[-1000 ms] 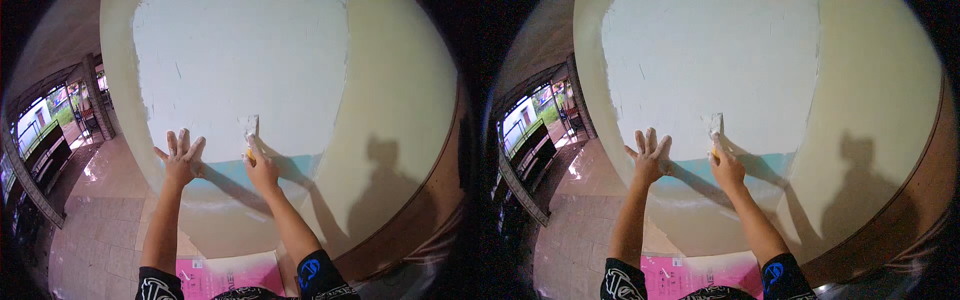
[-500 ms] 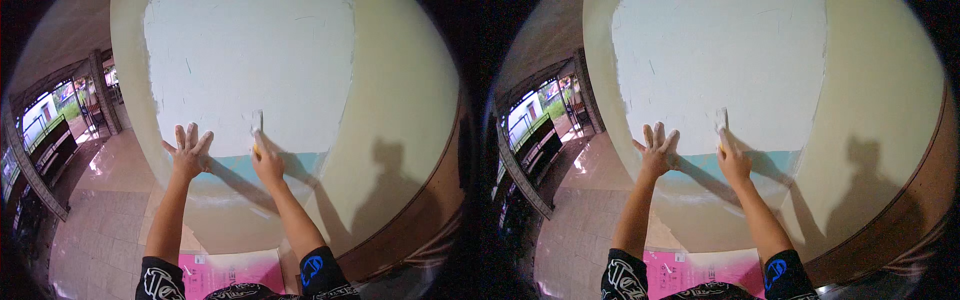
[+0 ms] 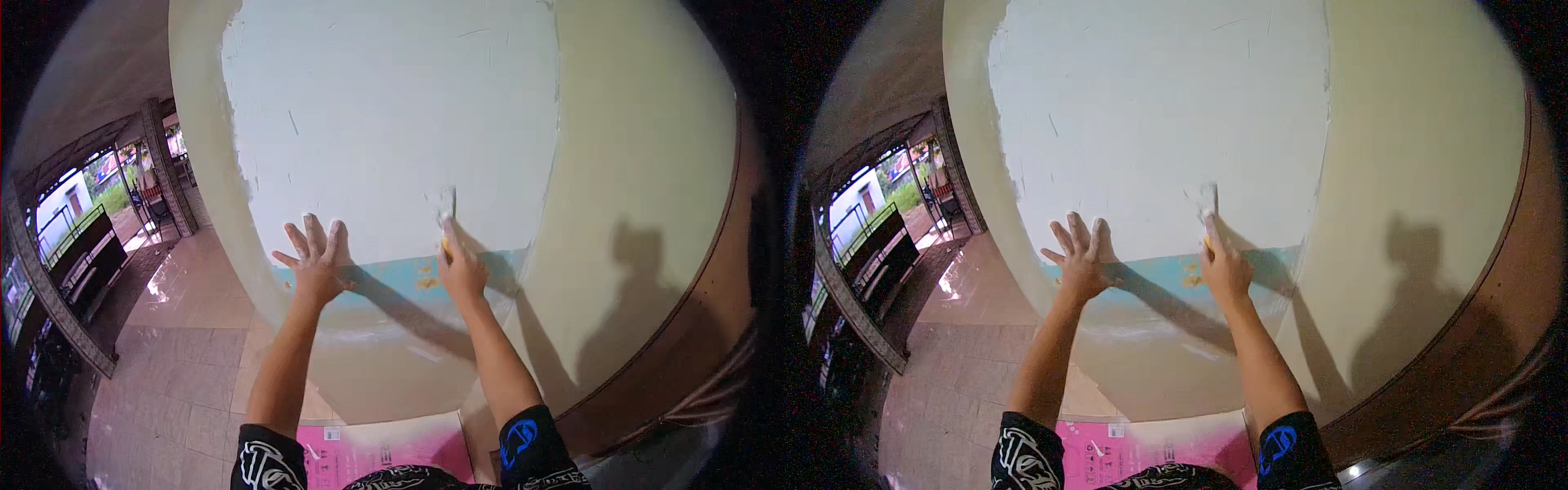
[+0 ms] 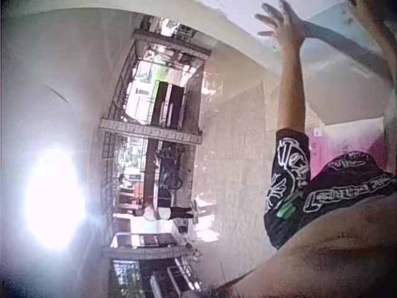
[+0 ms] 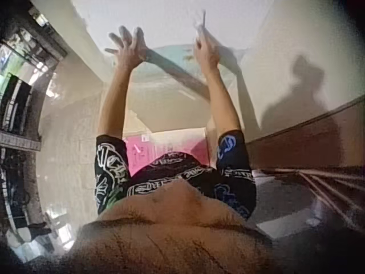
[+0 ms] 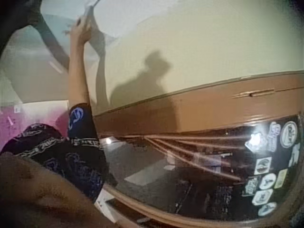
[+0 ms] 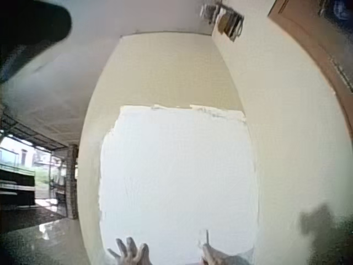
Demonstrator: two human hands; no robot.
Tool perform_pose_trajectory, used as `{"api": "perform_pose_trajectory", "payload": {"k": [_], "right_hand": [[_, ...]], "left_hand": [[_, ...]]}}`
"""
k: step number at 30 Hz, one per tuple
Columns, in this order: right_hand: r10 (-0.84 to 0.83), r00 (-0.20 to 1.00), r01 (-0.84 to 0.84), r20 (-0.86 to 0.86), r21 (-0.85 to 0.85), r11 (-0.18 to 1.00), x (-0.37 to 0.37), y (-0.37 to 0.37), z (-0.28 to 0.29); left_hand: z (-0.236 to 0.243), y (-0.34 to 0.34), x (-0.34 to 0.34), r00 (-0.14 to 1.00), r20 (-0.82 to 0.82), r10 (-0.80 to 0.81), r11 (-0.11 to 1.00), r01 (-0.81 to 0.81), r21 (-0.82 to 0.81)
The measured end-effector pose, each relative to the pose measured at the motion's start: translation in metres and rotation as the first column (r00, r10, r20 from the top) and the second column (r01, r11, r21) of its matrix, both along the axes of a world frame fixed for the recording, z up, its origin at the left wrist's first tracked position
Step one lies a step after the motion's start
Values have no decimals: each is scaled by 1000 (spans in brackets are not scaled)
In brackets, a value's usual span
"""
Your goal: The person applies and smooths plaster onto a wall using a putty knife.
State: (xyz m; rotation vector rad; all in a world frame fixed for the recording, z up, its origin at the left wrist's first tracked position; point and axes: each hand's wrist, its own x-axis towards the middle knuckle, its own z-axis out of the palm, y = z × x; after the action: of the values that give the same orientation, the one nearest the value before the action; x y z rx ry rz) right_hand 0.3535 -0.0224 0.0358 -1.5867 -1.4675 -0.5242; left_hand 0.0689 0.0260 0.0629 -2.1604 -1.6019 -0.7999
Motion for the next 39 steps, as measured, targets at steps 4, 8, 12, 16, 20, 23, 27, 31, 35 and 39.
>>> {"api": "perform_pose_trajectory", "payload": {"k": [4, 8, 12, 16, 20, 23, 27, 31, 35, 39], "right_hand": [[2, 1000, -2, -9, -28, 1000, 22, -15, -62], [-33, 999, 32, -5, -118, 992, 42, -19, -34], [-98, 995, 98, 15, -3, 995, 47, -19, 38], [-21, 996, 12, -85, -106, 994, 57, -25, -12], [-32, 997, 20, -74, -150, 988, 88, -44, -67], [-47, 992, 32, -117, -130, 991, 79, -32, -19], [8, 998, -3, -68, 81, 997, 87, -27, 41], [-19, 997, 8, 80, 128, 992, 112, -44, -25], [-33, 999, 32, 24, 61, 998, 114, -55, -29], [-83, 986, 83, -142, -12, 997, 98, -60, 51]], "left_hand": [[-14, 7, 25, 999, 20, 42, 999, -42, -3], [-18, 6, 30, 997, 77, 4, 1000, -5, 11], [-10, -6, 33, 996, 78, 46, 997, -41, -64], [-14, -5, 25, 995, 96, 38, 999, -39, 10], [-14, -9, 46, 990, 130, 46, 997, -37, -69], [-21, -13, 38, 989, 123, 81, 996, -75, -49], [-19, -7, 48, 987, 155, 42, 997, -51, 54], [9, -37, 62, 989, 144, 23, 998, -15, -58], [4, -32, 58, 989, 149, 12, 997, 0, -77], [-18, -23, 37, 988, 148, 53, 999, -52, -10]]}}
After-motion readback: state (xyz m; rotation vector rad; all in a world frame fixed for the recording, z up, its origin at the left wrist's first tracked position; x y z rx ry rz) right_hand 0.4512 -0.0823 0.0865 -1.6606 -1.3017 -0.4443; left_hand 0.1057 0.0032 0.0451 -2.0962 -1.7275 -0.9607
